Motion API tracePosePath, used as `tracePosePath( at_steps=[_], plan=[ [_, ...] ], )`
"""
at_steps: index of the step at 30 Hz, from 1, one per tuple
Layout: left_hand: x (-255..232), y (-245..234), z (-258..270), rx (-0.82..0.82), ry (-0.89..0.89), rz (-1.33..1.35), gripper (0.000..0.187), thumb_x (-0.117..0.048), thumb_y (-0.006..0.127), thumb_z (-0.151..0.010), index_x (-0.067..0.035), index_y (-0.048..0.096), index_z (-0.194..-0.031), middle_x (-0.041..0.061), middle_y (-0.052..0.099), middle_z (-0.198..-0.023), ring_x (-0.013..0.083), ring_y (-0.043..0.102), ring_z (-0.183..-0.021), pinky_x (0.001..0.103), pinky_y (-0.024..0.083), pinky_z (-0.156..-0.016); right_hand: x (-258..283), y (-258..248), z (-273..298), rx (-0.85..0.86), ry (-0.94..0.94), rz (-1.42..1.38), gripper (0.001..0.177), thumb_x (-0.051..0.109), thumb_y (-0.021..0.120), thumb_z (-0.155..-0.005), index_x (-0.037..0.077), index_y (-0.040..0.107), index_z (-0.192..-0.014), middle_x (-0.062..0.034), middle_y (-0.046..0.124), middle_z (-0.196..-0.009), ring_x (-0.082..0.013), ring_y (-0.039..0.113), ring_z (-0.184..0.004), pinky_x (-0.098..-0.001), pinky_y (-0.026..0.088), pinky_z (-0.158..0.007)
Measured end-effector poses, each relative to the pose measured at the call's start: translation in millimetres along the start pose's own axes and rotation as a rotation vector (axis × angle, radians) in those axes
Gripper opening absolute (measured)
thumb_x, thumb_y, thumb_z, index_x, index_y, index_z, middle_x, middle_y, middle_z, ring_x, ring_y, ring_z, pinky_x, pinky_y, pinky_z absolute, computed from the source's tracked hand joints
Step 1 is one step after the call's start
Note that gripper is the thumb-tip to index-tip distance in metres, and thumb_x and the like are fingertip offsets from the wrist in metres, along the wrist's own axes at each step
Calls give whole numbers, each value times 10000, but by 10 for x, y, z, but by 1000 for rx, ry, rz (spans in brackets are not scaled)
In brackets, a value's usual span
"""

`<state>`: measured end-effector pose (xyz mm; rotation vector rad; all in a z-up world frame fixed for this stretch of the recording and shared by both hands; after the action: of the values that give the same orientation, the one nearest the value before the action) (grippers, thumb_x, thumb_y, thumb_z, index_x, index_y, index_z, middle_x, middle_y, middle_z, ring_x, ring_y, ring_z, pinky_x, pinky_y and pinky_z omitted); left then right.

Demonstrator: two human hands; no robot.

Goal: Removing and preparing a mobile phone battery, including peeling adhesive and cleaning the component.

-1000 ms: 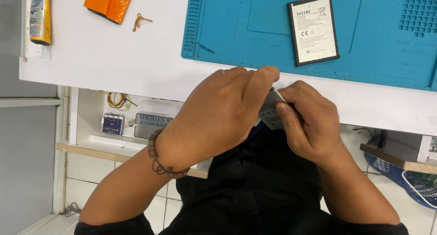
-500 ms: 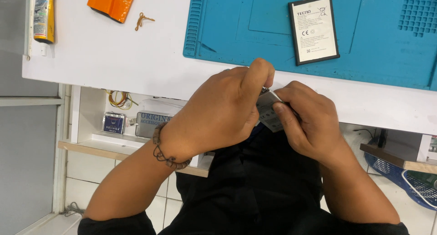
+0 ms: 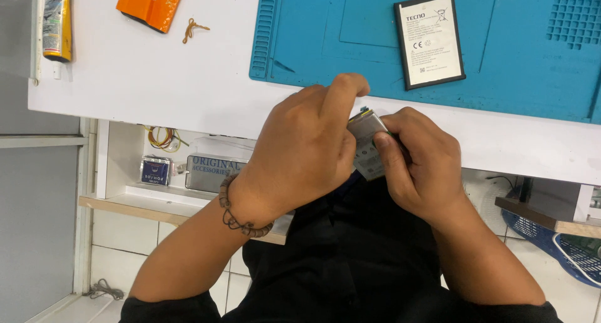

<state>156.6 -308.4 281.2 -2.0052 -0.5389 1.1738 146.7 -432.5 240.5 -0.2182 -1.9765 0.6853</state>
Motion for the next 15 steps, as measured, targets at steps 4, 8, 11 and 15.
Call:
tracePosePath(
  at_steps=[4, 8, 11, 15],
  plan=[
    [96, -119, -16, -8, -1, 3, 389, 83, 587, -842, -3, 514, -1215, 49, 546, -714, 258, 571, -688, 399, 458, -574, -46, -20, -3, 10, 77, 3, 140, 23, 503, -1037, -8, 638, -1014, -80, 563, -805, -236, 487, -716, -349, 386, -661],
    [201, -138, -9, 25, -70, 281, 136, -97, 639, -952, -63, 568, -1063, 38, 636, -876, 181, 618, -805, 313, 522, -714, -65, -58, -4, -31, 111, -55, 162, 48, 502, -1050, -26, 639, -1005, -106, 601, -841, -224, 529, -726, -334, 415, -679],
    [247, -100, -1, 15, -66, 368, 67, -75, 625, -959, -69, 624, -892, 23, 605, -766, 156, 564, -709, 292, 473, -635, -83, -55, 4, -29, 130, -43, 160, 49, 504, -1049, -19, 643, -1011, -103, 615, -853, -223, 546, -738, -335, 426, -693],
    [325, 11, 14, 91, -94, 481, 193, -211, 510, -1034, -76, 596, -924, 26, 607, -817, 153, 557, -735, 283, 469, -649, -91, -51, 19, -30, 134, -58, 194, 84, 485, -1072, -20, 634, -1004, -97, 592, -842, -216, 531, -734, -332, 416, -691]
  ],
)
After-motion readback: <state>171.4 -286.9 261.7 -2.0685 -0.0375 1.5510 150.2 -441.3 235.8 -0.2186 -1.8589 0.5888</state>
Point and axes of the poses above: each hand's wrist, its own z-axis away from the middle knuckle, its own y-axis out of the palm, x = y × z, the point moved 9 cm from there along -z, towards the middle knuckle
